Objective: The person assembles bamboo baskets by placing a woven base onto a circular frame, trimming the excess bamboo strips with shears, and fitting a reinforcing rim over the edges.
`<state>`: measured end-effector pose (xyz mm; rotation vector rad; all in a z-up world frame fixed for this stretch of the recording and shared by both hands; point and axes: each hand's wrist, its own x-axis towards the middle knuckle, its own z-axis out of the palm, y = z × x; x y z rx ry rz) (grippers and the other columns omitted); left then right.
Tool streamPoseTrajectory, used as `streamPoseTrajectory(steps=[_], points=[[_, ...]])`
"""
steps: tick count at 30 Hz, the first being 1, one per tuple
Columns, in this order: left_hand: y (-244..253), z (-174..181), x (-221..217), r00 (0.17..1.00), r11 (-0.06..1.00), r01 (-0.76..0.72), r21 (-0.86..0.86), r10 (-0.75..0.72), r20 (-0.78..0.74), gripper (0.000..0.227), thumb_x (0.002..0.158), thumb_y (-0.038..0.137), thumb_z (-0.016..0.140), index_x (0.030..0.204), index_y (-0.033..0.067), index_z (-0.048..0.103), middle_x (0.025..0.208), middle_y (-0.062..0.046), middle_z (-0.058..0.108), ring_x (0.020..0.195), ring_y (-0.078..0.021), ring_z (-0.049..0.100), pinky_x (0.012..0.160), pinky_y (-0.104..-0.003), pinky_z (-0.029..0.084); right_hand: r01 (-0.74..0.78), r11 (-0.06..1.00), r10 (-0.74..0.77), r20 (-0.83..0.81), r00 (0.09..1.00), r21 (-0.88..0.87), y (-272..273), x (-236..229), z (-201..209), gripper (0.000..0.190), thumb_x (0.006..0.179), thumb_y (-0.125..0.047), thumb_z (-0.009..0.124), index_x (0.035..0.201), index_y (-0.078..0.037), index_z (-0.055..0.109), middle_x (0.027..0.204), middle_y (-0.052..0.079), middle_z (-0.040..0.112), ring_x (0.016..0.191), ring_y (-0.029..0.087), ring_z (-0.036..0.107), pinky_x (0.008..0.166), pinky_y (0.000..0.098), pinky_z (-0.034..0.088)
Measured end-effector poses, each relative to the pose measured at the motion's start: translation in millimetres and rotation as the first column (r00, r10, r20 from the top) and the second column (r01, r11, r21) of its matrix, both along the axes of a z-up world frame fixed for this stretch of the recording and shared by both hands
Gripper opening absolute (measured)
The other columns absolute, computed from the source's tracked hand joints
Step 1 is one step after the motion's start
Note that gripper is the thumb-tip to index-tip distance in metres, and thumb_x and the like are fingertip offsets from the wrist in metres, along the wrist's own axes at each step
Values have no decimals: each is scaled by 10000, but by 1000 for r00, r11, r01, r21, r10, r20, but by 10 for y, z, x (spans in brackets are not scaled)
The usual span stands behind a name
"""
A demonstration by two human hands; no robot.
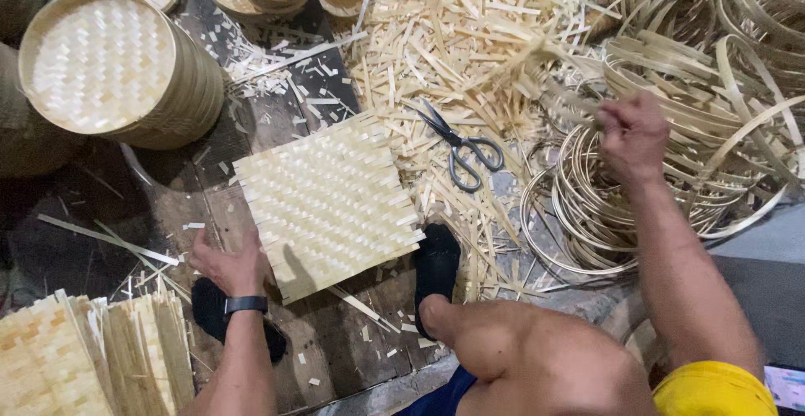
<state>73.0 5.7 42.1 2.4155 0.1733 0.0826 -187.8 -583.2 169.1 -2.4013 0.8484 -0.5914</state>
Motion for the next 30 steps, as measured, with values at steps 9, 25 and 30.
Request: streamPoseTrajectory(steps=[9,25,30], points=[[-882,1087,-122,983,966,158,-204,-133,130,659,919,270,780,1448,26,472,1462,-218,490,1310,-341,540,1074,-480,479,-17,985,58,238,970,-173,479,-67,770,112,1121,-122,731,1030,-57,735,979,66,652,934,183,626,844,336,526],[-2815,1561,-1001,581,-191,-431,-882,-806,-109,262,1051,207,565,1261,51,583,869,-32,644,832,-171,632,798,-336,569,-113,909,-265,764,588,402,1250,-597,1154,329,1008,-332,520,801,-139,687,882,2,690,719,121,658,618,314,587],[-2451,1361,-519,694,-310,-437,-845,-714,-97,274,1086,223,576,1292,49,523,836,-12,585,735,-128,523,658,-256,455,-213,877,-307,843,441,431,463,-1438,1120,205,1127,-114,673,949,-13,663,941,77,607,772,165,576,688,277,464]])
